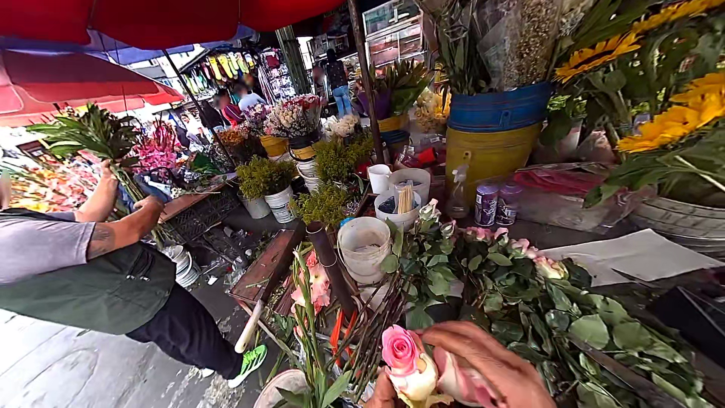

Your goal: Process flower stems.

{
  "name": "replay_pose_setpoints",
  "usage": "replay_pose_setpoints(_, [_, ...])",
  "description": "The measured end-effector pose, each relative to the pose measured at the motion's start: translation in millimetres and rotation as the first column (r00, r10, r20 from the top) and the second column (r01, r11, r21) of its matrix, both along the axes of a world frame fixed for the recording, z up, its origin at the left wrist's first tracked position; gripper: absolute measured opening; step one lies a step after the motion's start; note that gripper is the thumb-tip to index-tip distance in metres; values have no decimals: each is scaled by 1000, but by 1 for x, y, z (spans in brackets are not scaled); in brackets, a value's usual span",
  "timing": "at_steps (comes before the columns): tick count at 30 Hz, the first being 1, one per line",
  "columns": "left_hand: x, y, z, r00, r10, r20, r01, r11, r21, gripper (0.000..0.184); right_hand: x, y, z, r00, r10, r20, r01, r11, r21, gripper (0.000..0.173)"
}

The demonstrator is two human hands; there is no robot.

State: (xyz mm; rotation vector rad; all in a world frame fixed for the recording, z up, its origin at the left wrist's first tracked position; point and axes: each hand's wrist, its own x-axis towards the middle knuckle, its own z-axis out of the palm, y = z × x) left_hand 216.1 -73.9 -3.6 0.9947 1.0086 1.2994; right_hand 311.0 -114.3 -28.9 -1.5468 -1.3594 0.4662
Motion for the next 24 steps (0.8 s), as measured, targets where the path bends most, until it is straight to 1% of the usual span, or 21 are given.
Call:
replay_pose_setpoints(2, [5,-6,-10,998,-28,49,25,998,53,23,-9,1,-4,998,-39,55,33,993,111,36])
replay_pose_setpoints(4, [12,-17,7,990,-54,129,43,995,86,17,-14,-2,-6,995,-39,96,20,981,193,23])
replay_pose_setpoints(5, [13,-23,14,977,-93,190,72,990,119,18,-16,-4,-6,986,-9,165,-28,975,222,17])
replay_pose_setpoints(6, [16,-29,23,965,-118,233,91,988,122,22,-16,-6,-7,970,32,242,-90,968,232,15])
replay_pose_setpoints(7, [16,-32,27,965,-113,238,95,992,89,23,-15,-7,-12,958,50,284,-129,955,267,14])
replay_pose_setpoints(8, [13,-30,21,968,-93,232,87,995,38,26,-15,-8,-18,975,52,215,-118,944,307,12])
replay_pose_setpoints(9, [7,-23,7,973,-64,220,74,997,-38,27,-16,-10,-23,999,42,-3,-39,951,308,10])
replay_pose_setpoints(10, [1,-16,-14,971,-72,227,97,990,-103,31,-15,-10,-27,947,-26,-320,117,957,267,8])
replay_pose_setpoints(11, [-6,-11,-42,955,-125,269,162,979,-121,32,-12,-6,-30,789,-139,-599,298,939,174,9])
replay_pose_setpoints(12, [-9,-10,-57,948,-145,282,191,971,-143,32,-2,1,-39,614,-202,-763,409,908,88,11])
replay_pose_setpoints(13, [-10,-11,-60,949,-145,279,194,969,-155,32,11,7,-61,510,-196,-838,454,888,69,12])
replay_pose_setpoints(14, [-11,-14,-57,954,-155,258,199,967,-157,31,21,8,-83,487,-145,-861,442,891,100,13])
replay_pose_setpoints(15, [-13,-16,-54,952,-191,240,228,964,-135,29,26,5,-94,522,-94,-848,398,906,145,16])
replay_pose_setpoints(16, [-12,-20,-47,955,-194,226,223,968,-111,29,25,0,-89,605,-71,-793,336,926,173,21])
replay_pose_setpoints(17, [-9,-26,-28,972,-144,184,168,978,-120,31,19,-8,-72,713,-89,-695,281,945,167,22])
replay_pose_setpoints(19, [-5,-33,2,991,-59,120,77,985,-152,31,3,-24,-26,908,-133,-398,197,972,126,21])
replay_pose_setpoints(20, [-5,-35,5,993,-47,107,62,988,-138,31,-2,-31,-8,973,-111,-202,139,981,135,24])
replay_pose_setpoints(21, [-7,-35,0,992,-51,113,64,992,-112,32,-5,-35,-1,997,-72,5,70,983,169,27])
replay_pose_setpoints(22, [-10,-34,-12,990,-58,130,68,995,-69,32,-5,-36,-9,977,-77,200,22,965,260,34])
replay_pose_setpoints(23, [-15,-32,-27,987,-79,140,84,996,-31,31,-7,-31,-21,945,-115,306,3,938,346,40])
replay_pose_setpoints(24, [-19,-29,-42,983,-97,154,99,995,-7,30,-10,-26,-34,930,-151,336,3,915,403,43])
